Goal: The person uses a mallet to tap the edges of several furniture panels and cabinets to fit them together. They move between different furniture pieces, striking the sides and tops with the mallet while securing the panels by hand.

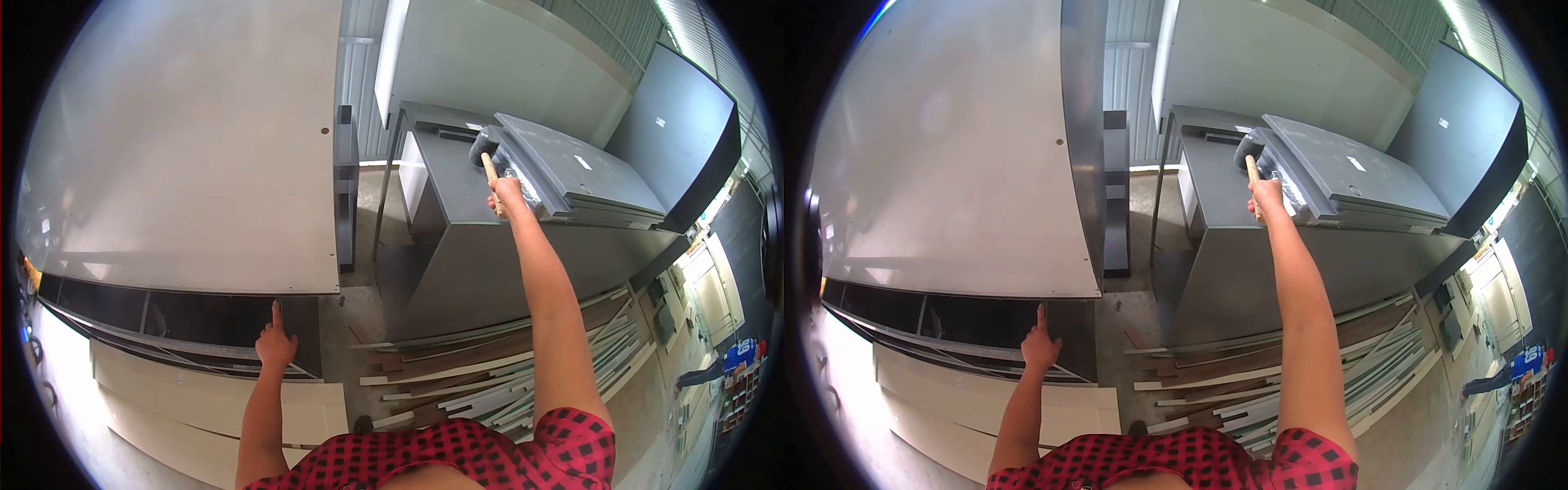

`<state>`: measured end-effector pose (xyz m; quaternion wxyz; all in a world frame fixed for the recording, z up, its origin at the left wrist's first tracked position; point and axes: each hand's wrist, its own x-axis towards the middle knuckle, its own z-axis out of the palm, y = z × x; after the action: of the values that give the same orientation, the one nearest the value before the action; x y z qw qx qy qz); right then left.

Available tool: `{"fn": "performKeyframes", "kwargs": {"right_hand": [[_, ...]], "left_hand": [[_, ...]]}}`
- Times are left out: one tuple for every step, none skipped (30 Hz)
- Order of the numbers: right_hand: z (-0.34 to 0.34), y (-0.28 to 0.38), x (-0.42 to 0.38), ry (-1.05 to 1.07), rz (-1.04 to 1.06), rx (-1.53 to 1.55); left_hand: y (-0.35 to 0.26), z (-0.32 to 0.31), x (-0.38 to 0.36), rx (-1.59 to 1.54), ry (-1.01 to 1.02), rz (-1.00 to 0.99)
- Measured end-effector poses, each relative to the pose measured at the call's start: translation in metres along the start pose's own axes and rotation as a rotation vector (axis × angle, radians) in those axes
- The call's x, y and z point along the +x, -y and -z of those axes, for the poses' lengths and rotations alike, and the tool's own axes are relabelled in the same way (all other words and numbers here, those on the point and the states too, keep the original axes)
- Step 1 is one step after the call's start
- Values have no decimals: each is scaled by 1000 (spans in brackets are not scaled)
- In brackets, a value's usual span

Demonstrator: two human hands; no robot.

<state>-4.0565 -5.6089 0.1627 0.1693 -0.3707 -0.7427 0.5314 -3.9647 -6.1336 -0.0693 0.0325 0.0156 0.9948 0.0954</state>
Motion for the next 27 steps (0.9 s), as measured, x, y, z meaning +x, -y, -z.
{"fn": "performKeyframes", "kwargs": {"right_hand": [[-3, 1, 4, 7, -1, -1], [-7, 2, 8, -21, -15, -6], [-10, 3, 11, -48, -28, -12], [-12, 3, 14, -55, -33, -27], [-12, 1, 16, -51, -22, -48], [-13, 2, 19, -58, -28, -36], [-15, 4, 21, -67, -32, -24], [-17, 5, 22, -63, -30, -25], [-19, 4, 22, -59, -23, -16], [-21, 5, 23, -56, -16, -7], [-23, 6, 24, -54, -15, -7], [-26, 8, 25, -62, -19, -23], [-29, 9, 25, -69, -24, -38], [-31, 10, 26, -65, -22, -38], [-33, 11, 26, -53, -23, -31], [-34, 11, 27, -41, -25, -24], [-37, 12, 27, -39, -25, -24], [-39, 14, 29, -45, -18, -43], [-41, 16, 31, -52, -10, -61], [-45, 17, 34, -50, -10, -62], [-49, 17, 36, -34, 14, -47], [-53, 19, 35, -18, 37, -31], [-58, 21, 34, -17, 37, -30], [-63, 23, 33, 11, 36, -25], [-68, 26, 30, 40, 34, -21], [-74, 27, 27, 53, 31, -37], [-79, 28, 23, 55, 29, -39]], "left_hand": [[1, -1, 0, -4, -5, -10], [1, -1, 1, -1, -3, -3], [2, -1, 1, -10, -11, -13], [2, -1, 0, -18, -19, -22], [3, -2, 0, -17, -16, -14], [3, -3, 1, -17, -26, -20], [2, -3, 1, -17, -36, -27], [2, -2, 1, -18, -37, -23], [1, 0, 1, -21, -25, -16], [0, 2, 1, -24, -13, -10], [0, 1, 1, -25, -13, -8], [2, 0, 2, -27, -6, -7], [3, 0, 3, -29, 2, -6], [2, -1, 3, -28, 1, -2], [3, -1, 2, -28, 0, -7], [3, -1, 2, -28, -1, -13], [3, 0, 2, -27, -1, -10], [2, 0, 2, -25, 14, -2], [1, 1, 3, -23, 28, 7], [-1, 2, 3, -23, 28, 9], [-2, 4, 2, -19, 39, 15], [-3, 6, 1, -14, 50, 20], [-3, 8, 1, -13, 50, 21], [-4, 9, 1, -16, 57, 28], [-4, 10, 1, -19, 66, 36], [-4, 9, 1, -18, 69, 36], [-4, 9, 1, -18, 62, 29]]}}
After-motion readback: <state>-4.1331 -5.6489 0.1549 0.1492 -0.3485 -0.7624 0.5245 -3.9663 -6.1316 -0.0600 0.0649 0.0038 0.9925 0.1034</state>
